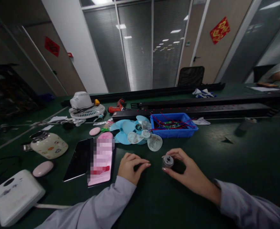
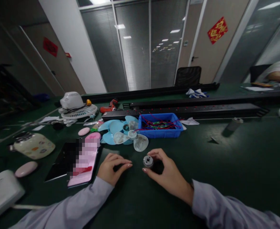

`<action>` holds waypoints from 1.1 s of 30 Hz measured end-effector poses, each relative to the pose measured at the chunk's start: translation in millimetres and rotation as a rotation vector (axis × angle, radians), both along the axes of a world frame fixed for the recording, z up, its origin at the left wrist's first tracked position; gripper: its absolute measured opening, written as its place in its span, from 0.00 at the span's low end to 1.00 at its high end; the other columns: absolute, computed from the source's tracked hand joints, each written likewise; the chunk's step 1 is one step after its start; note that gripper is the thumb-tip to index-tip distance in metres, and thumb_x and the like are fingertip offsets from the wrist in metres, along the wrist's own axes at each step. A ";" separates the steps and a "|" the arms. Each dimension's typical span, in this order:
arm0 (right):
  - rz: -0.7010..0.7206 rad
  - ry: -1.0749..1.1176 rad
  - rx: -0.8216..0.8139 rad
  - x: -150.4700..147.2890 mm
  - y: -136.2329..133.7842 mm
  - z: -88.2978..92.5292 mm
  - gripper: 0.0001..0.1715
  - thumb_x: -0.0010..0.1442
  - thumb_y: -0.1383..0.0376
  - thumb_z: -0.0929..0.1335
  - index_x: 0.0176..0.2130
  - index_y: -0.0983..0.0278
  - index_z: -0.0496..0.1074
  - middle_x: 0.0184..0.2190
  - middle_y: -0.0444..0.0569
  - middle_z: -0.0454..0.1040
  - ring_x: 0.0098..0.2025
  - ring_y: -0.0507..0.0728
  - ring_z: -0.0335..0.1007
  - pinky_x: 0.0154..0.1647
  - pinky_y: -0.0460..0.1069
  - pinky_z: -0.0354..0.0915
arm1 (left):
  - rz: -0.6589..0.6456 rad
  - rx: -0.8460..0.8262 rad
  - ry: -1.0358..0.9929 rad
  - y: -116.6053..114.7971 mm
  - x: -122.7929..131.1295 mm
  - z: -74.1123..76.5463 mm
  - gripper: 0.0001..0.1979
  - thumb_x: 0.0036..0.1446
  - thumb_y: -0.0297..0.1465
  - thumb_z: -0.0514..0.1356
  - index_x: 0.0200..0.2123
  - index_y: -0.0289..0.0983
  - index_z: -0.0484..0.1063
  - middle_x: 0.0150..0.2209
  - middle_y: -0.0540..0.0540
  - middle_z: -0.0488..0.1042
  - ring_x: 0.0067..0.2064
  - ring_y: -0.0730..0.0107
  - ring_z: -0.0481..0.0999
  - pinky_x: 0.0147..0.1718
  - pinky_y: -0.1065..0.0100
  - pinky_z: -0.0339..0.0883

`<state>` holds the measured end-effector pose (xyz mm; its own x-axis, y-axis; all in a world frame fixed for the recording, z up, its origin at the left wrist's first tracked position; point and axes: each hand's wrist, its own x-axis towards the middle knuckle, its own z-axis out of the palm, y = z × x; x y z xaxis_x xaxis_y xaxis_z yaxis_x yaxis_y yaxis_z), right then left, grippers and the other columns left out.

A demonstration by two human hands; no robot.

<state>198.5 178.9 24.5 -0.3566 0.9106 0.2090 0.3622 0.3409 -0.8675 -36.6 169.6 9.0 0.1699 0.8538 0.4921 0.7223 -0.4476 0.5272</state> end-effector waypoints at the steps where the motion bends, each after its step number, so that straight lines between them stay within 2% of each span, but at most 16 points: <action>1: 0.011 0.006 -0.006 0.2 -0.2 0.6 0.23 0.54 0.63 0.73 0.47 0.59 0.63 0.44 0.46 0.73 0.48 0.57 0.72 0.53 0.54 0.67 | -0.003 -0.016 0.048 1.6 -5.1 -4.1 0.04 0.53 0.35 0.65 0.34 0.48 0.81 0.28 0.49 0.77 0.35 0.64 0.73 0.33 0.63 0.67; 4: 0.040 0.022 -0.006 0.4 -0.6 1.6 0.23 0.54 0.65 0.73 0.48 0.59 0.65 0.44 0.46 0.73 0.48 0.56 0.71 0.53 0.53 0.66 | -0.026 0.002 0.122 5.7 -10.7 -12.9 0.05 0.54 0.37 0.65 0.35 0.48 0.81 0.28 0.49 0.76 0.33 0.65 0.73 0.31 0.65 0.67; 8: 0.079 -0.012 -0.002 0.4 -0.6 4.0 0.21 0.54 0.65 0.73 0.48 0.60 0.68 0.44 0.46 0.74 0.47 0.56 0.72 0.51 0.52 0.67 | -0.033 0.057 0.136 5.2 -9.1 -16.3 0.06 0.56 0.36 0.63 0.37 0.47 0.80 0.29 0.49 0.76 0.33 0.66 0.73 0.32 0.65 0.68; 11: 0.080 -0.060 0.017 1.3 -0.1 5.9 0.22 0.55 0.63 0.73 0.49 0.59 0.70 0.45 0.45 0.75 0.48 0.57 0.71 0.51 0.54 0.66 | -0.006 0.077 0.081 3.5 -4.7 -11.3 0.06 0.56 0.35 0.63 0.35 0.46 0.80 0.30 0.49 0.76 0.33 0.66 0.74 0.32 0.65 0.68; 14: 0.063 -0.105 0.039 2.7 0.5 5.6 0.22 0.55 0.61 0.73 0.50 0.58 0.71 0.47 0.46 0.75 0.50 0.59 0.70 0.54 0.56 0.64 | 0.033 0.177 -0.067 3.9 9.4 0.6 0.05 0.58 0.32 0.61 0.36 0.43 0.78 0.33 0.48 0.78 0.37 0.66 0.75 0.36 0.65 0.69; 16: 0.065 -0.112 0.061 3.1 0.9 3.9 0.22 0.55 0.60 0.73 0.50 0.59 0.72 0.47 0.47 0.76 0.50 0.60 0.70 0.54 0.57 0.63 | -0.026 0.268 -0.147 4.5 24.6 8.9 0.05 0.58 0.29 0.60 0.38 0.40 0.77 0.35 0.48 0.78 0.39 0.67 0.76 0.39 0.65 0.70; 19: 0.056 -0.096 0.091 2.4 1.3 1.6 0.23 0.55 0.61 0.73 0.50 0.60 0.72 0.48 0.49 0.76 0.49 0.61 0.71 0.53 0.57 0.63 | -0.156 0.275 -0.191 3.9 47.1 16.2 0.05 0.59 0.26 0.59 0.36 0.38 0.76 0.34 0.47 0.79 0.38 0.68 0.77 0.38 0.68 0.71; 22: 0.051 -0.087 0.107 1.1 1.2 2.2 0.22 0.55 0.62 0.73 0.50 0.61 0.73 0.47 0.49 0.76 0.49 0.61 0.71 0.52 0.57 0.64 | -0.164 0.228 -0.198 2.4 58.4 17.5 0.06 0.59 0.25 0.58 0.37 0.38 0.75 0.35 0.47 0.79 0.38 0.67 0.78 0.38 0.67 0.71; 28: 0.066 -0.097 0.152 -0.7 0.2 4.7 0.18 0.55 0.66 0.72 0.47 0.61 0.73 0.43 0.48 0.77 0.46 0.59 0.72 0.50 0.55 0.64 | -0.191 0.250 -0.194 2.1 62.9 15.7 0.05 0.58 0.27 0.60 0.37 0.39 0.75 0.36 0.47 0.78 0.39 0.66 0.77 0.40 0.66 0.70; 33: 0.042 -0.117 0.159 -1.2 0.9 2.4 0.18 0.53 0.68 0.72 0.46 0.63 0.73 0.41 0.48 0.78 0.43 0.59 0.72 0.47 0.54 0.64 | -0.152 0.231 -0.222 2.5 68.8 14.4 0.04 0.59 0.27 0.59 0.37 0.38 0.74 0.35 0.47 0.77 0.39 0.67 0.77 0.39 0.66 0.69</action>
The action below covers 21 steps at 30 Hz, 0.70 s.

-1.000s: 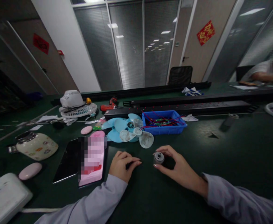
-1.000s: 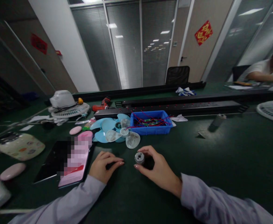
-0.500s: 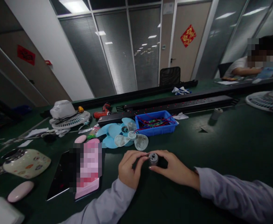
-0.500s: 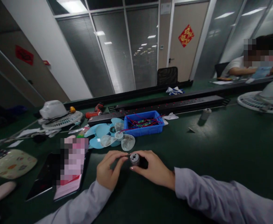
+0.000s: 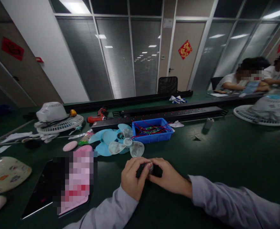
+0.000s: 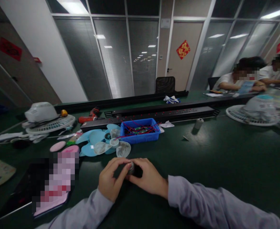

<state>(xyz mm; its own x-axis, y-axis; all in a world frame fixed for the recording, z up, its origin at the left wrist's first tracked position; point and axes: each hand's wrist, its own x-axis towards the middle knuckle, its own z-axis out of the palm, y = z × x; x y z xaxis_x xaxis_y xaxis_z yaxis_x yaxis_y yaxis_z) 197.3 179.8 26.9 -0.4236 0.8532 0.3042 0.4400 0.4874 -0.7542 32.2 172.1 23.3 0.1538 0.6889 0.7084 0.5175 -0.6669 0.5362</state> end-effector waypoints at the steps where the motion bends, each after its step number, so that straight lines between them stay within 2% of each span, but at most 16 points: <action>1: 0.001 0.003 0.000 0.0 0.2 -0.3 0.18 0.53 0.68 0.72 0.46 0.63 0.73 0.41 0.48 0.78 0.43 0.58 0.72 0.47 0.54 0.64 | 0.005 -0.003 -0.001 0.1 0.1 -0.5 0.04 0.59 0.27 0.59 0.37 0.38 0.74 0.35 0.47 0.78 0.39 0.67 0.77 0.39 0.66 0.69; 6: 0.018 0.014 -0.004 0.1 0.1 -0.6 0.18 0.54 0.66 0.72 0.46 0.62 0.73 0.42 0.48 0.77 0.44 0.58 0.72 0.47 0.54 0.63 | 0.030 -0.019 0.021 0.8 -2.9 -1.7 0.04 0.60 0.27 0.58 0.38 0.39 0.73 0.35 0.49 0.78 0.39 0.68 0.76 0.39 0.68 0.69; 12: 0.028 0.019 0.026 1.8 1.0 -3.0 0.19 0.54 0.67 0.72 0.47 0.62 0.73 0.42 0.48 0.77 0.44 0.58 0.71 0.47 0.54 0.63 | 0.013 0.038 0.079 0.9 -5.1 -0.6 0.06 0.59 0.28 0.59 0.39 0.39 0.74 0.36 0.47 0.78 0.39 0.66 0.76 0.40 0.66 0.70; 21: 0.041 -0.006 0.027 0.6 0.5 -2.7 0.15 0.56 0.64 0.71 0.45 0.61 0.72 0.40 0.47 0.77 0.42 0.58 0.71 0.46 0.54 0.63 | -0.007 -0.105 -0.043 3.5 -2.6 2.8 0.06 0.58 0.29 0.60 0.37 0.38 0.78 0.34 0.45 0.76 0.38 0.67 0.77 0.39 0.67 0.72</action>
